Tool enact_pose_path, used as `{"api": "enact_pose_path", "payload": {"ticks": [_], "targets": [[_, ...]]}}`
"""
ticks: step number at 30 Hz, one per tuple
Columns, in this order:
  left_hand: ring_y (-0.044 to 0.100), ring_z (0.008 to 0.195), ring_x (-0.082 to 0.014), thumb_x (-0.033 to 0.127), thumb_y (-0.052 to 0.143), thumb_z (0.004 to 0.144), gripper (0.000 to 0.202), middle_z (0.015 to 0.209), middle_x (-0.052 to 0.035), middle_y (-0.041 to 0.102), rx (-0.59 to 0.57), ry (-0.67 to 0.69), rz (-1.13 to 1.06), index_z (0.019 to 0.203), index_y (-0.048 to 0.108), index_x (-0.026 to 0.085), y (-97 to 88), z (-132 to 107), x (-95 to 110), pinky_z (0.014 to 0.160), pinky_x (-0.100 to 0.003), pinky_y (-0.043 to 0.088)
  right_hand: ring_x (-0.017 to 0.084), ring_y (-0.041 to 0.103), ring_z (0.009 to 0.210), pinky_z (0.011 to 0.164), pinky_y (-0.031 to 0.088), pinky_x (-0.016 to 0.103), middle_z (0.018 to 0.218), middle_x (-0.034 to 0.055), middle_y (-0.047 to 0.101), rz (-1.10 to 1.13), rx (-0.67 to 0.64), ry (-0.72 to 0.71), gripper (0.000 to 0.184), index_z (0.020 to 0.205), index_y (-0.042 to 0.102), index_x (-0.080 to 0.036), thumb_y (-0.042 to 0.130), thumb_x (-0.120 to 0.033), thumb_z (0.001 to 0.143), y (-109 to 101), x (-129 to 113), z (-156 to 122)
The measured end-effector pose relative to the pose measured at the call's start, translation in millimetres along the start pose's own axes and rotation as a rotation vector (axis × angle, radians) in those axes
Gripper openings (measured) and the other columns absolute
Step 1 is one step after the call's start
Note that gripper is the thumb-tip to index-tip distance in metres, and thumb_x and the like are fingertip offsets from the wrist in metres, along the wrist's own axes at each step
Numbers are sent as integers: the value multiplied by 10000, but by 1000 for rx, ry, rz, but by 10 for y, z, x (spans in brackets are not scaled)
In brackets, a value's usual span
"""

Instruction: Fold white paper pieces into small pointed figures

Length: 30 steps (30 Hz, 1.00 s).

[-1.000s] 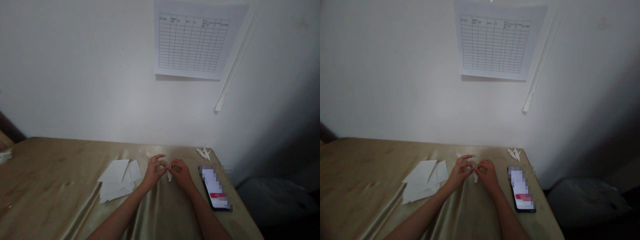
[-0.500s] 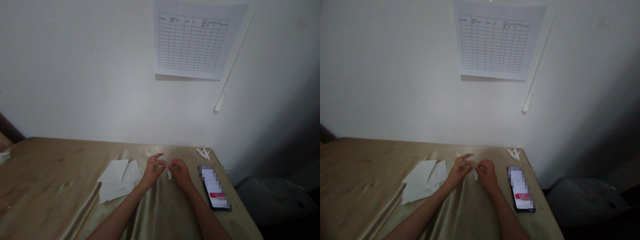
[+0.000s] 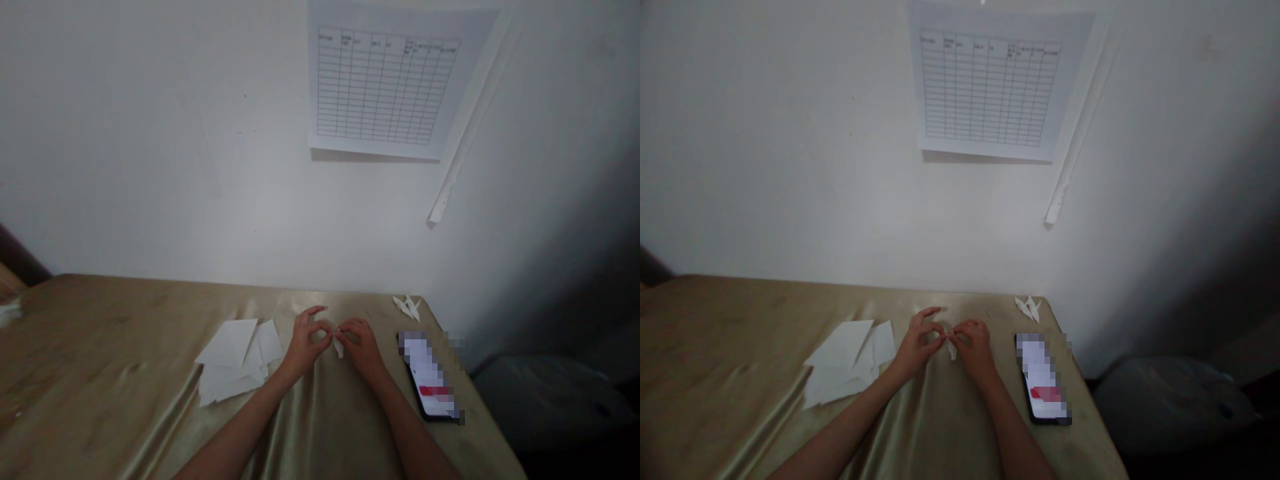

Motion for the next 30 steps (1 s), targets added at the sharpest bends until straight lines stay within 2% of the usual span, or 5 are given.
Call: {"api": "enact_pose_path", "payload": {"ticks": [4,12,24,30], "targets": [[510,1272,-281,248,732,804,23,1330,-65,592,39,-17,-11,803,754,254,-6,1,-9,1116,-536,389,236,610,1019,969,438,400,1005,51,725,-6,51,48,231,1000,737,-252,664,-427,868,-38,34,-5],[513,1256,-263,361,715,837,118,1287,-76,596,169,-87,-49,843,752,249,-67,17,-66,1131,-504,382,256,549,1070,1006,417,428,1001,80,690,-99,86,86,230,839,765,-252,665,-456,873,-24,91,-28],[518,1264,-274,406,730,830,161,1293,-79,604,163,-109,-13,815,763,250,-84,14,-27,1137,-500,376,285,501,1126,1052,384,476,1038,86,679,-74,55,95,168,787,755,-270,704,-413,857,3,96,-47],[518,1251,-267,410,697,865,154,1299,-57,616,145,-75,61,878,783,283,-101,37,-73,1117,-514,388,274,485,1154,1064,369,470,1064,80,666,-54,46,95,174,797,725,-255,663,-397,876,-16,135,-40]]}}
Point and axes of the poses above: each hand's wrist, its own z-axis towards the middle knuckle, its own y-axis out of the palm, x = y × z, the point moved 2 cm from there along z, towards the middle knuckle
